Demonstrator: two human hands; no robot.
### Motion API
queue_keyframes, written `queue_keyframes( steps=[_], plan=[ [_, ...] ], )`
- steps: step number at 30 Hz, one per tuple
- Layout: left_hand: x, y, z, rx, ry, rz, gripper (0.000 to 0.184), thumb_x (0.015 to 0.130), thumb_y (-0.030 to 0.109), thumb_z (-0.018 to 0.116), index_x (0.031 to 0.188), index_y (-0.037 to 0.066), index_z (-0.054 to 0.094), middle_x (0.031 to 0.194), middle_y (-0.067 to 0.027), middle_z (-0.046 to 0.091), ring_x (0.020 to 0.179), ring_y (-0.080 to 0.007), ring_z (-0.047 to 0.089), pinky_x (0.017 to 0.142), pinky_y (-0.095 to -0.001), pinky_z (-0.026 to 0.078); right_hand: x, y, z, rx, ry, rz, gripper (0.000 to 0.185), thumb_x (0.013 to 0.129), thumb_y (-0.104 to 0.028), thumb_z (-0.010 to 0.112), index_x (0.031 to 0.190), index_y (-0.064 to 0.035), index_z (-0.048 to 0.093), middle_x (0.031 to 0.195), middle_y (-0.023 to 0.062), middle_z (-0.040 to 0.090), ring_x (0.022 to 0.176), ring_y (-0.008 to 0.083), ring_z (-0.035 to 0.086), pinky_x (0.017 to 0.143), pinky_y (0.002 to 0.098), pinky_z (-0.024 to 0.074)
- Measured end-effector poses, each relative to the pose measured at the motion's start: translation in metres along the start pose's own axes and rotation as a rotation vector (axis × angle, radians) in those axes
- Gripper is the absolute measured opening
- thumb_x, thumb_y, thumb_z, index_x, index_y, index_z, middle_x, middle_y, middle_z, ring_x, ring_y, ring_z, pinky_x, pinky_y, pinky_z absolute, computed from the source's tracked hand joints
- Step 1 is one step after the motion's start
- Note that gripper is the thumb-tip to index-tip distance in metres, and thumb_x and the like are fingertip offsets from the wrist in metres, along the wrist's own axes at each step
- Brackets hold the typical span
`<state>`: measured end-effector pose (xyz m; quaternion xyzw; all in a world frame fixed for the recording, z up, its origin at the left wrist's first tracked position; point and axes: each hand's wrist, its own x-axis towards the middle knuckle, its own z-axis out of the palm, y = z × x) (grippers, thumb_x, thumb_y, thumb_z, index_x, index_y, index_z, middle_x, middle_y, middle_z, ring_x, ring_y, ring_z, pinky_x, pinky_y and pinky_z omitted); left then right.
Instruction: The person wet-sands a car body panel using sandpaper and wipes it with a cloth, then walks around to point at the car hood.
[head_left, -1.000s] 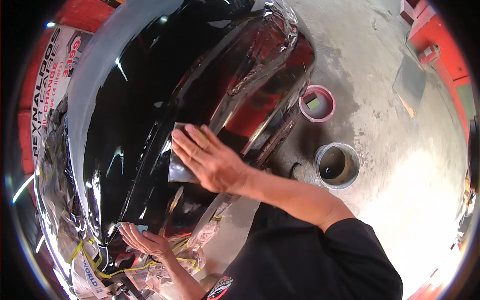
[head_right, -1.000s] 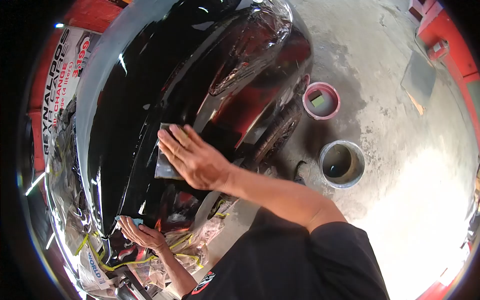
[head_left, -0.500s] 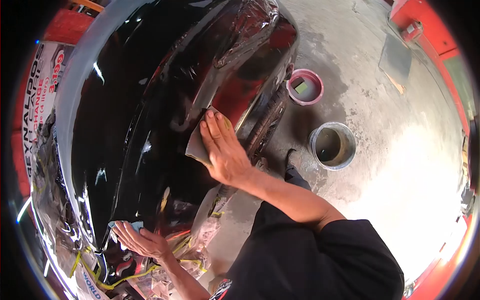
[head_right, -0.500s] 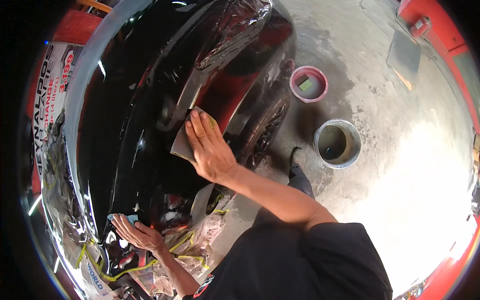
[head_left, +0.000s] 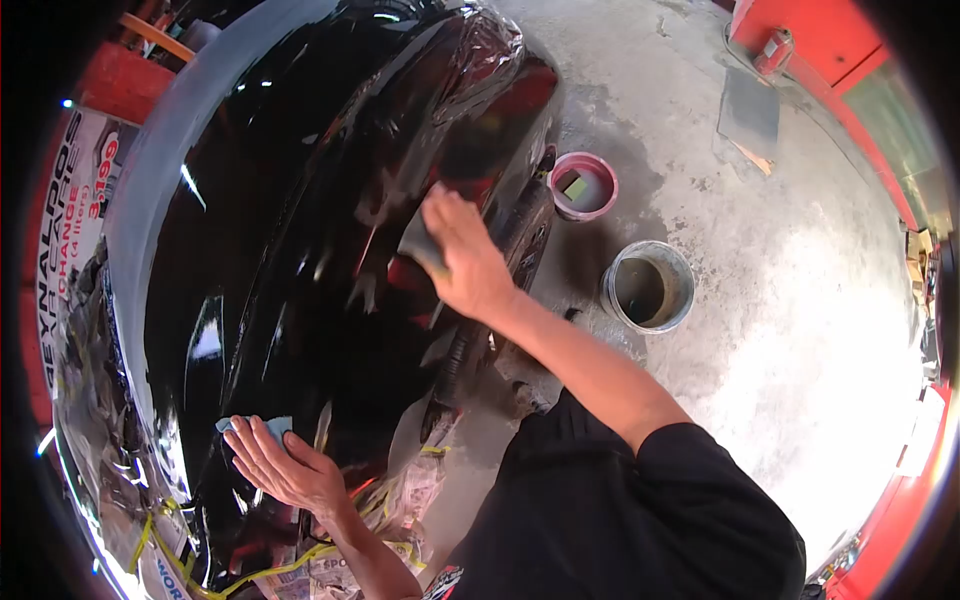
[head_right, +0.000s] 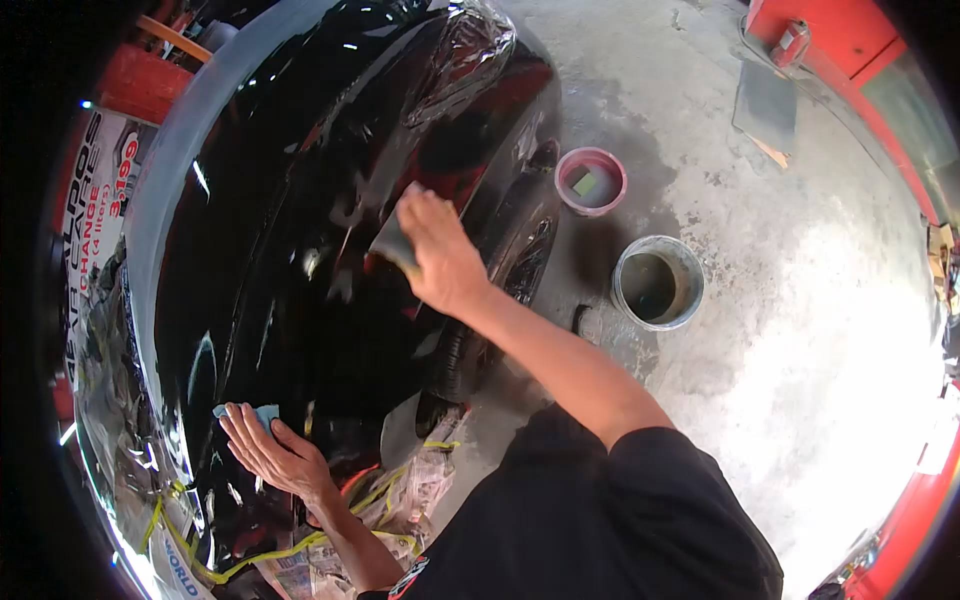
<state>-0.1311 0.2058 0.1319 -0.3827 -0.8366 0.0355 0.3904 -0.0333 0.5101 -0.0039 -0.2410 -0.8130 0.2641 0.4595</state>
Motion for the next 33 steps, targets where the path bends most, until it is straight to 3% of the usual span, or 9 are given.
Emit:
queue_keyframes(
  steps=[3,7,10,13,16,19,25,29,33],
  plan=[
    [0.006,0.005,0.001,0.012,-0.013,0.003,0.043,0.109,0.028,0.04,0.14,0.003,0.056,0.15,-0.014,0.054,0.144,-0.0356,0.044,0.119,-0.0506,0.029,0.039,0.063,-0.001,-0.043,0.102,0.105,0.048,0.094,-0.018,0.065,0.136,0.003,0.056,0.146,0.0235,0.052,0.136,0.042,0.049,0.116,0.0519,0.0363],
    [0.018,0.017,0.006,0.045,-0.034,0.023,0.043,0.108,0.026,0.039,0.14,0.001,0.056,0.15,-0.0148,0.053,0.144,-0.0359,0.044,0.12,-0.0511,0.028,0.088,0.149,-0.012,-0.116,0.125,0.189,0.044,0.09,-0.012,0.065,0.13,0.0036,0.06,0.139,0.0244,0.058,0.128,0.0442,0.054,0.111,0.0492,0.043],
    [0.025,0.026,0.011,0.079,-0.046,0.046,0.043,0.109,0.025,0.038,0.139,-0.001,0.055,0.149,-0.0173,0.053,0.143,-0.0377,0.045,0.119,-0.0516,0.029,0.095,0.153,-0.013,-0.136,0.152,0.217,0.037,0.096,-0.014,0.059,0.128,0.0047,0.062,0.139,0.0273,0.057,0.127,0.0456,0.055,0.109,0.0473,0.0458],
    [0.026,0.029,0.014,0.086,-0.028,0.041,0.044,0.11,0.025,0.036,0.139,-0.001,0.055,0.147,-0.0181,0.055,0.141,-0.0397,0.047,0.118,-0.0532,0.031,0.069,0.113,-0.022,-0.005,0.033,0.12,0.041,0.089,-0.009,0.063,0.128,0.0023,0.062,0.14,0.0252,0.057,0.132,0.0425,0.053,0.112,0.0469,0.0434],
    [0.028,0.027,0.017,0.107,-0.024,0.063,0.044,0.11,0.025,0.033,0.14,-0.001,0.053,0.146,-0.018,0.055,0.14,-0.0393,0.048,0.118,-0.0549,0.032,0.08,0.154,-0.027,0.03,0.004,0.035,0.043,0.086,-0.007,0.064,0.128,0.0017,0.062,0.14,0.0237,0.057,0.134,0.0408,0.052,0.114,0.0461,0.0424],
    [0.029,0.028,0.016,0.131,-0.031,0.069,0.044,0.109,0.024,0.032,0.14,0.0,0.053,0.147,-0.0179,0.054,0.14,-0.0393,0.048,0.118,-0.0553,0.032,0.12,0.217,-0.025,-0.067,0.045,0.146,0.049,0.082,-0.005,0.066,0.13,0.0011,0.061,0.141,0.0214,0.056,0.13,0.0397,0.054,0.112,0.0453,0.0434],
    [0.029,0.026,0.019,0.138,-0.042,0.065,0.044,0.109,0.022,0.031,0.141,0.0,0.051,0.147,-0.0186,0.054,0.14,-0.0404,0.048,0.117,-0.0559,0.031,0.098,0.181,-0.04,-0.021,-0.118,0.016,0.053,0.078,-0.005,0.07,0.13,-0.0007,0.062,0.142,0.0193,0.056,0.131,0.0394,0.053,0.111,0.045,0.0444],
    [0.029,0.025,0.019,0.135,-0.034,0.08,0.044,0.109,0.021,0.031,0.142,-0.001,0.05,0.147,-0.0197,0.054,0.139,-0.0419,0.048,0.117,-0.0554,0.031,0.125,0.253,-0.036,-0.03,-0.004,0.033,0.055,0.078,-0.004,0.07,0.132,-0.0009,0.061,0.142,0.0194,0.056,0.132,0.0387,0.053,0.113,0.0444,0.0426],
    [0.031,0.025,0.019,0.128,-0.03,0.084,0.044,0.109,0.021,0.031,0.142,-0.001,0.049,0.147,-0.0198,0.054,0.139,-0.0421,0.048,0.117,-0.0555,0.031,0.143,0.262,-0.037,-0.093,-0.074,0.107,0.051,0.081,-0.004,0.066,0.132,-0.0017,0.063,0.141,0.0186,0.058,0.129,0.0377,0.056,0.11,0.0439,0.0446]
  ],
)
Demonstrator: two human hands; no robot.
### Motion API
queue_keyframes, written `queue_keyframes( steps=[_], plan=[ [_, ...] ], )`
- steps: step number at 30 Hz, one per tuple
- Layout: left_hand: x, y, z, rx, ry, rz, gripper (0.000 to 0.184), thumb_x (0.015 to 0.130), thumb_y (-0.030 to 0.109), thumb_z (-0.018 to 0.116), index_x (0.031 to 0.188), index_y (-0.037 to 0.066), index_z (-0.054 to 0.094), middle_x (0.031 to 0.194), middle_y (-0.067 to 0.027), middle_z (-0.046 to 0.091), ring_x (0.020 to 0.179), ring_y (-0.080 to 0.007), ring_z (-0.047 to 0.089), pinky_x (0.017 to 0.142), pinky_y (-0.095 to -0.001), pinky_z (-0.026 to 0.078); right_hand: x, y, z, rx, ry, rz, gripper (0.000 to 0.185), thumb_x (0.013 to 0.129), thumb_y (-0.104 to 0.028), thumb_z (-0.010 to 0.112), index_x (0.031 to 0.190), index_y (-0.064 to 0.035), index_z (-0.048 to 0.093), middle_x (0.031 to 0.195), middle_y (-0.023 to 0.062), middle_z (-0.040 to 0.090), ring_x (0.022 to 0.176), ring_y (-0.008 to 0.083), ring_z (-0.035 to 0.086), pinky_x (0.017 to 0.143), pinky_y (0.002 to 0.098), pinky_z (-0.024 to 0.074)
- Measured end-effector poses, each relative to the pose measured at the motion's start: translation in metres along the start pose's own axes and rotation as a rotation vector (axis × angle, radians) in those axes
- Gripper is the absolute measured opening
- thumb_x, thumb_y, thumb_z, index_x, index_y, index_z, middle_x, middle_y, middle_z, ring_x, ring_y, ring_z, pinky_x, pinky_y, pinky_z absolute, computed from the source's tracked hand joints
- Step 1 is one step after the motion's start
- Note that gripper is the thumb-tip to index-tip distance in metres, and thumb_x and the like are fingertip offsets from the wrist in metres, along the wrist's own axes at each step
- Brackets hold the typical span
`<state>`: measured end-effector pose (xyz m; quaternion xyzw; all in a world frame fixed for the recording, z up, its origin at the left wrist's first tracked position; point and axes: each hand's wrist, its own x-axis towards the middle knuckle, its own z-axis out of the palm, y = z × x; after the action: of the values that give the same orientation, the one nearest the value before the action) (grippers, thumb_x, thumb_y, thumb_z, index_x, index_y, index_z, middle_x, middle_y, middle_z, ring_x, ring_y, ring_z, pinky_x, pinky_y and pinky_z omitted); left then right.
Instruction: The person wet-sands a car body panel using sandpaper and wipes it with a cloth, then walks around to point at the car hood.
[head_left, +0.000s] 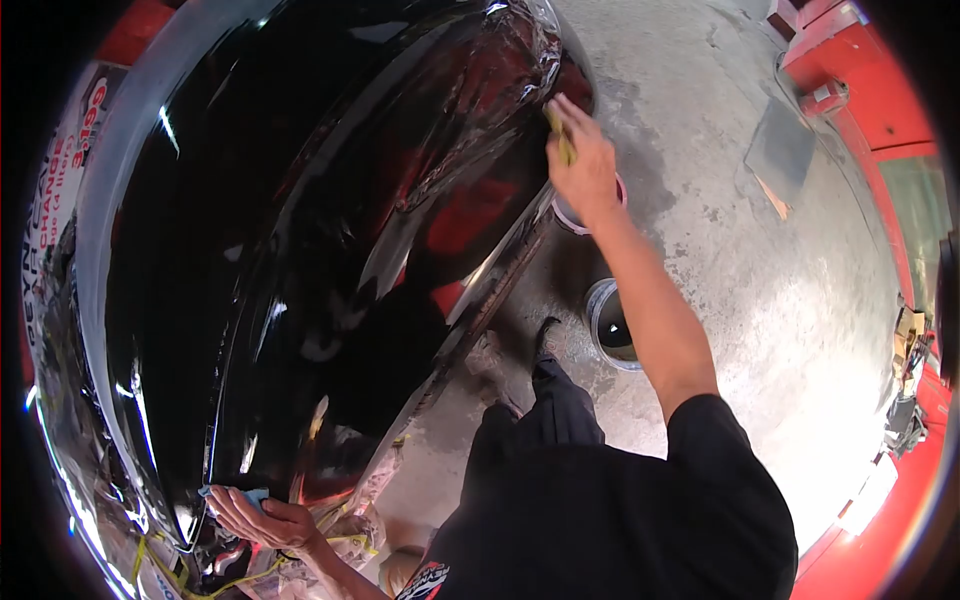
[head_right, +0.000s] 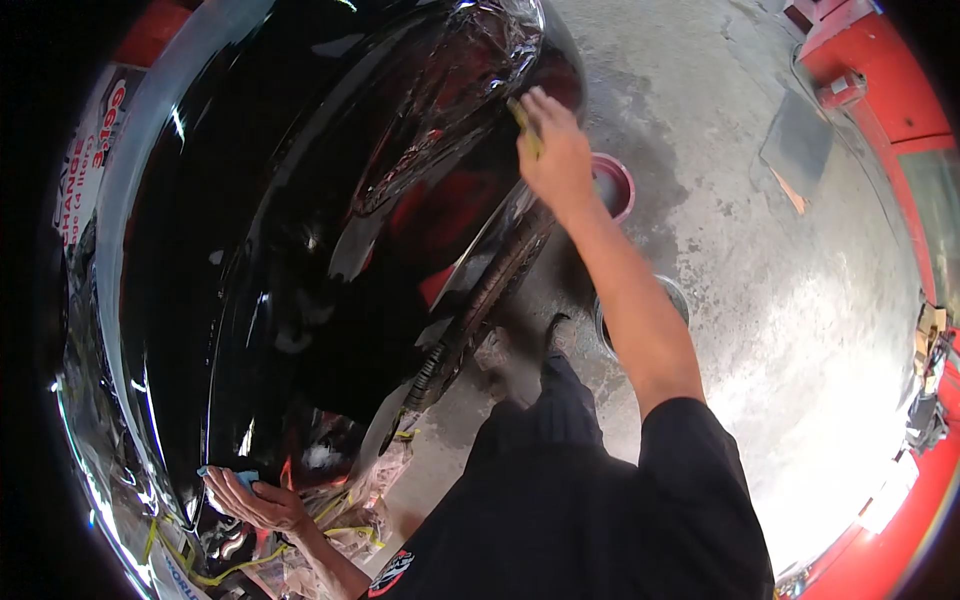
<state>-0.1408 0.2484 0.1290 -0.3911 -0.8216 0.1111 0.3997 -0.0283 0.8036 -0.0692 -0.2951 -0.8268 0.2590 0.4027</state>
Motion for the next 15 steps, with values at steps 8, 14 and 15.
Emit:
queue_keyframes(
  steps=[8,14,15],
  plan=[
    [0.003,0.003,0.0,-0.006,0.001,-0.003,0.043,0.11,0.022,0.031,0.142,0.0,0.049,0.146,-0.0195,0.054,0.139,-0.0425,0.048,0.116,-0.0559,0.031,0.01,0.005,-0.005,0.012,0.002,-0.065,0.043,0.086,-0.004,0.062,0.129,-0.0049,0.066,0.137,0.016,0.063,0.125,0.0352,0.059,0.106,0.0427,0.0482],
    [0.001,0.003,0.001,-0.016,0.007,-0.01,0.043,0.11,0.023,0.031,0.142,-0.001,0.049,0.146,-0.0196,0.055,0.139,-0.0425,0.048,0.117,-0.0557,0.031,-0.011,-0.007,-0.014,0.037,-0.053,-0.125,0.049,0.08,-0.005,0.067,0.128,-0.0036,0.065,0.137,0.0169,0.062,0.125,0.0366,0.059,0.107,0.0438,0.0473],
    [0.002,0.004,0.001,-0.015,0.007,-0.01,0.043,0.11,0.023,0.032,0.141,-0.001,0.049,0.146,-0.0196,0.055,0.139,-0.0425,0.048,0.117,-0.0558,0.031,-0.002,0.002,-0.013,-0.005,-0.03,-0.161,0.048,0.079,-0.004,0.067,0.127,-0.003,0.065,0.137,0.0169,0.062,0.125,0.0365,0.059,0.108,0.0435,0.0472]
  ],
)
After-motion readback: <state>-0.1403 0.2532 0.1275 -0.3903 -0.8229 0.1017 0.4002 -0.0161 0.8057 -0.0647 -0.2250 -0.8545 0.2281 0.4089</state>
